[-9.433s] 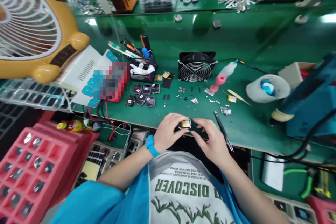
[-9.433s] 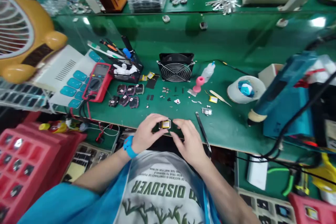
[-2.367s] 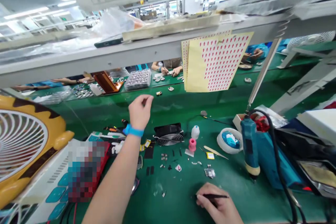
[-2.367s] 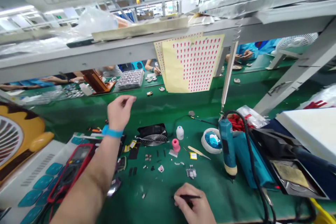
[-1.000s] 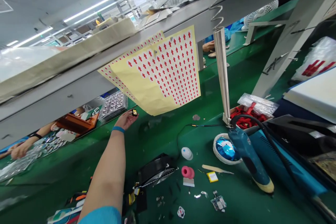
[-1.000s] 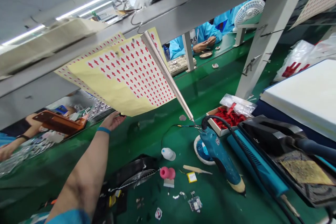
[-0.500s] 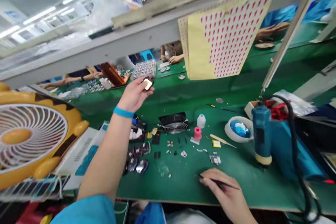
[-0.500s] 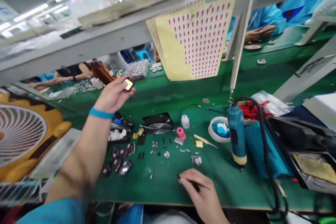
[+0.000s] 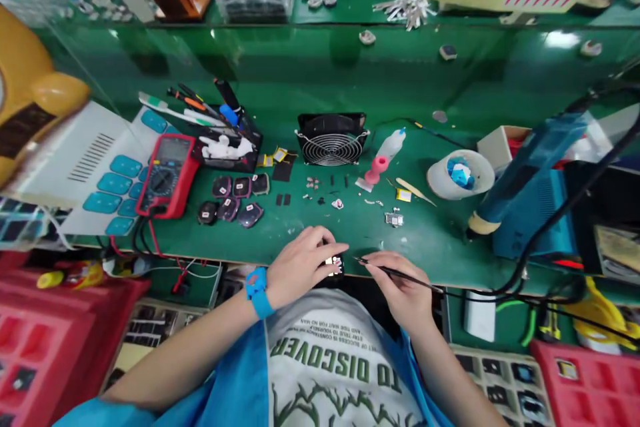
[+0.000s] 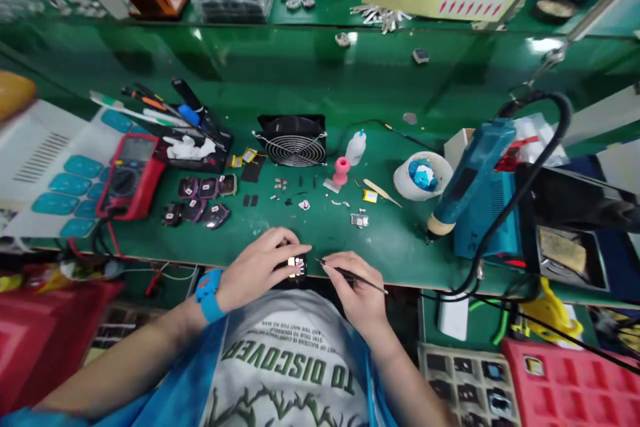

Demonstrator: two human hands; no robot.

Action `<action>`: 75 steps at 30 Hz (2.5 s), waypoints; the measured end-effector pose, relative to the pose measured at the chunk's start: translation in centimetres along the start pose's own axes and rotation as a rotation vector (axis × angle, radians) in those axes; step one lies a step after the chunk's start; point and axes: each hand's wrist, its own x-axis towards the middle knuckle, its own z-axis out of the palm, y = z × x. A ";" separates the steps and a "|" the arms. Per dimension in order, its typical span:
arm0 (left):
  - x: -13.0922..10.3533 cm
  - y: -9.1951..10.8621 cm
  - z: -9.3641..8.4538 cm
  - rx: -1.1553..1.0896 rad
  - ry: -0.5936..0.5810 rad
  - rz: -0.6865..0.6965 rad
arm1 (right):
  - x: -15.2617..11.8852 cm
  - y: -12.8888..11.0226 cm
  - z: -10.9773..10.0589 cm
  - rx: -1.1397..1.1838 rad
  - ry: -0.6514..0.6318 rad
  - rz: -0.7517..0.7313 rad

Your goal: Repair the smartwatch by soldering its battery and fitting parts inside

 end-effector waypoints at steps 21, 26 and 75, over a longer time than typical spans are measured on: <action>-2.8 -0.4 4.1 0.030 0.482 0.215 | -2.2 1.5 0.8 -0.111 -0.207 -0.296; -2.7 -0.4 4.0 0.026 0.477 0.215 | -2.7 2.5 0.7 -0.110 -0.223 -0.336; -3.2 -0.2 4.1 0.160 0.364 0.173 | -1.1 -0.2 1.4 0.176 0.071 0.234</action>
